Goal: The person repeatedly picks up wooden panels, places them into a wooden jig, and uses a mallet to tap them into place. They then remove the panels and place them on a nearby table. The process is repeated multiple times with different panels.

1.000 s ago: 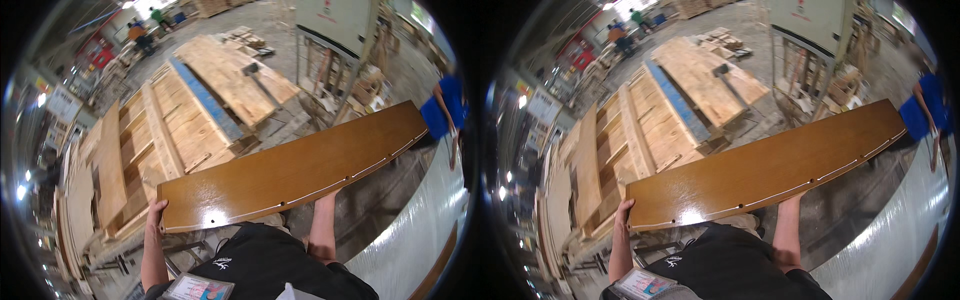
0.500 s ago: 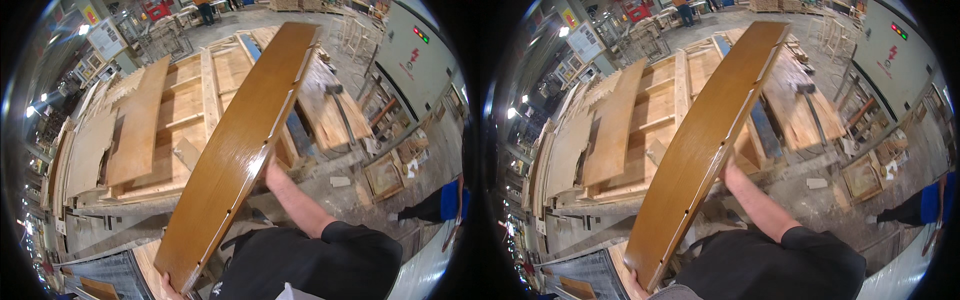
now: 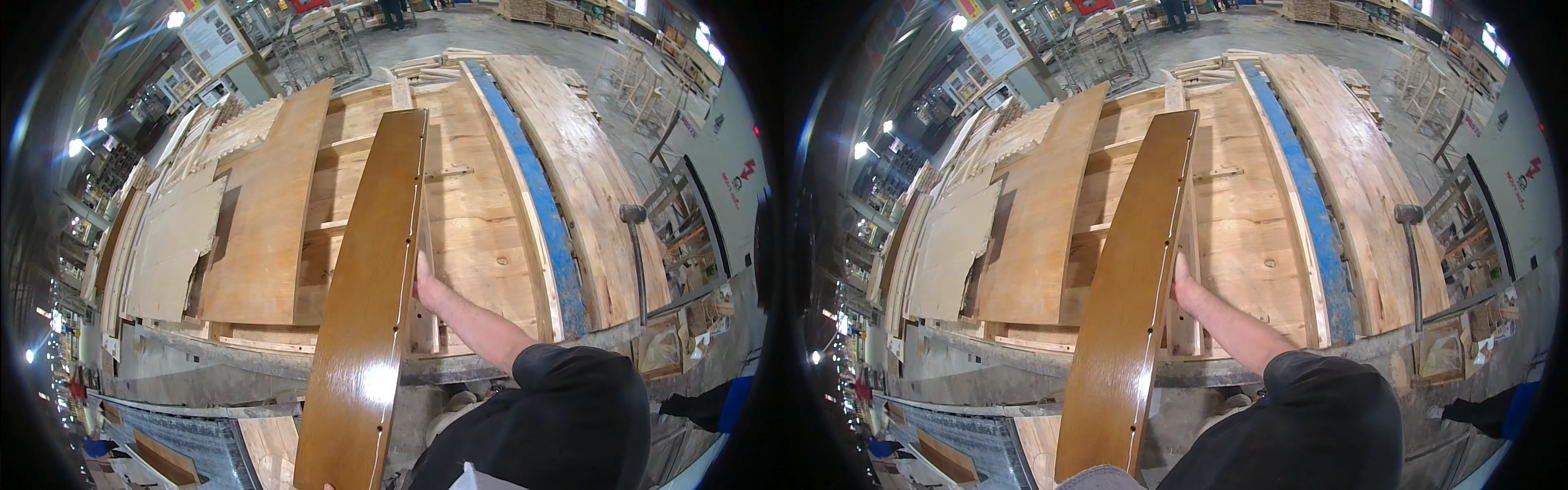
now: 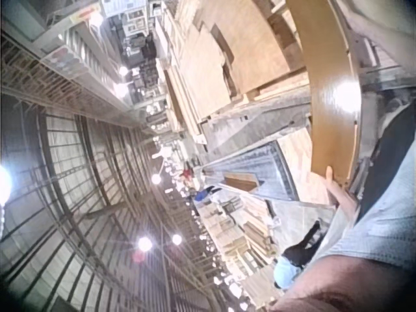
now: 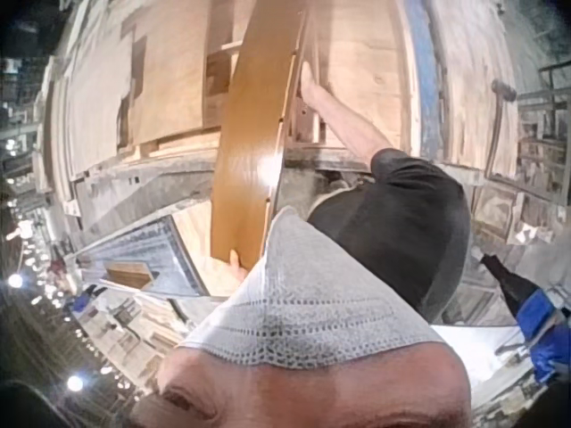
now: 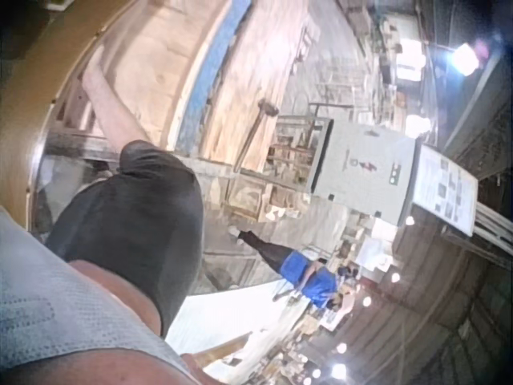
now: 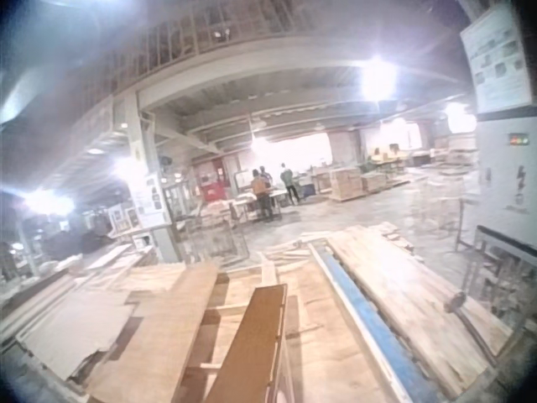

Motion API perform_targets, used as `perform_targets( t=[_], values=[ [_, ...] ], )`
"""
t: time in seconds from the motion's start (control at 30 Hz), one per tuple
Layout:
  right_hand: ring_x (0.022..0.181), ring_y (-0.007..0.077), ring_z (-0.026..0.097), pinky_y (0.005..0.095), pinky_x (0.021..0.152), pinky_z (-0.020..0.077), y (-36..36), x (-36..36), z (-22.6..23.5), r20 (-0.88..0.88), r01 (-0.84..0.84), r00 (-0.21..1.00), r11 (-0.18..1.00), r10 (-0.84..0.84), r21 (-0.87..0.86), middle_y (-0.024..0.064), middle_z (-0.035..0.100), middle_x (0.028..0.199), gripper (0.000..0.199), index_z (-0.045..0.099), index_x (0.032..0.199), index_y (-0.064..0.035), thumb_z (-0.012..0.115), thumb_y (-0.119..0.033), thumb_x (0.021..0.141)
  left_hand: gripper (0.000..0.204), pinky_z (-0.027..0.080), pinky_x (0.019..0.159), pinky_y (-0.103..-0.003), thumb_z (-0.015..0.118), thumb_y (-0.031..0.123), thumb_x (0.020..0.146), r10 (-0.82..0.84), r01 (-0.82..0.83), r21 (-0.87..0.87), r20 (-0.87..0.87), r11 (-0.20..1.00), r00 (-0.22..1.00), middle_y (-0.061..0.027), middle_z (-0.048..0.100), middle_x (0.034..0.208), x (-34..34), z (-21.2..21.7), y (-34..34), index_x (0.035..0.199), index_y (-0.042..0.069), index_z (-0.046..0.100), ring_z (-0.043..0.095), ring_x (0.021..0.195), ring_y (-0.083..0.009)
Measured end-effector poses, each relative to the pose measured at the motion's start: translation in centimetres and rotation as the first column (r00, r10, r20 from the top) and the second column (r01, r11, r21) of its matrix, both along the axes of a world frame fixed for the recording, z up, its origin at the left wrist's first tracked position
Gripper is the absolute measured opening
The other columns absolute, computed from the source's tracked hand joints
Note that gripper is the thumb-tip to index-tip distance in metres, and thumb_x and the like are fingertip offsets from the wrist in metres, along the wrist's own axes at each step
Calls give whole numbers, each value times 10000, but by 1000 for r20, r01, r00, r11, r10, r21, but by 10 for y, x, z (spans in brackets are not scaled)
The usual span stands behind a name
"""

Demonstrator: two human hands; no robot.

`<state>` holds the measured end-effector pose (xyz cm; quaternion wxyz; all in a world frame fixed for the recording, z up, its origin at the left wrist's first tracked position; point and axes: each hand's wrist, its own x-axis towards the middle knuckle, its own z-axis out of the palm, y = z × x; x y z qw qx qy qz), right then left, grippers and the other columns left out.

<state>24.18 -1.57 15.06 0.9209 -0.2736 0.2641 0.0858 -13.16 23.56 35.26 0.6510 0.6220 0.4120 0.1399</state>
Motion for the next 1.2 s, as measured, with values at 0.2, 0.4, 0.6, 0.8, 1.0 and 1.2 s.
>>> perform_targets(
  t=[0.2,0.4,0.6,0.8,1.0,1.2],
  values=[
    [825,210,674,418,741,576,-111,121,-51,3,-44,999,991,45,-123,89,708,975,446,670,1140,-109,526,-506,997,640,504,967,-467,681,241,870,-58,98,-129,284,987,957,-154,599,1309,83,-116,-21,1438,33,471,589,1147,-309],
    [787,235,679,375,707,573,-213,44,-27,129,197,980,863,-154,-464,134,696,939,414,580,1254,0,519,-353,1047,654,422,1117,-454,632,-106,837,-17,139,-211,494,968,869,-144,515,1391,181,-190,-137,1435,37,408,526,1264,-290],
    [805,156,668,287,704,542,-251,-11,16,159,105,987,697,12,-709,110,689,937,447,626,1191,-16,572,-427,1023,664,488,1023,-374,724,-159,791,-382,363,142,514,921,768,-149,554,1294,193,-231,-193,1356,-4,412,586,1140,-216],
    [1178,378,648,436,1000,525,-213,84,42,-171,-171,965,-21,200,-985,285,673,1218,748,636,1213,91,755,-531,815,542,537,845,-333,779,-36,772,-702,456,649,174,609,691,-105,642,1050,145,-232,-237,1253,-6,530,639,938,-203],
    [1053,380,705,447,892,586,-163,93,27,-246,-225,955,-140,164,-964,271,705,1084,430,630,1099,76,720,-211,793,539,530,873,-324,752,-87,781,-550,430,374,322,822,771,-114,657,1079,132,-259,-216,1266,-15,528,643,985,-183],
    [1124,389,677,431,961,564,-139,99,24,-168,-157,970,-75,173,-985,285,681,1158,498,606,1143,108,710,-210,774,507,511,933,-352,745,-86,797,-564,383,511,265,770,782,-142,665,1110,138,-260,-192,1258,-29,543,645,1033,-206]
  ],
)
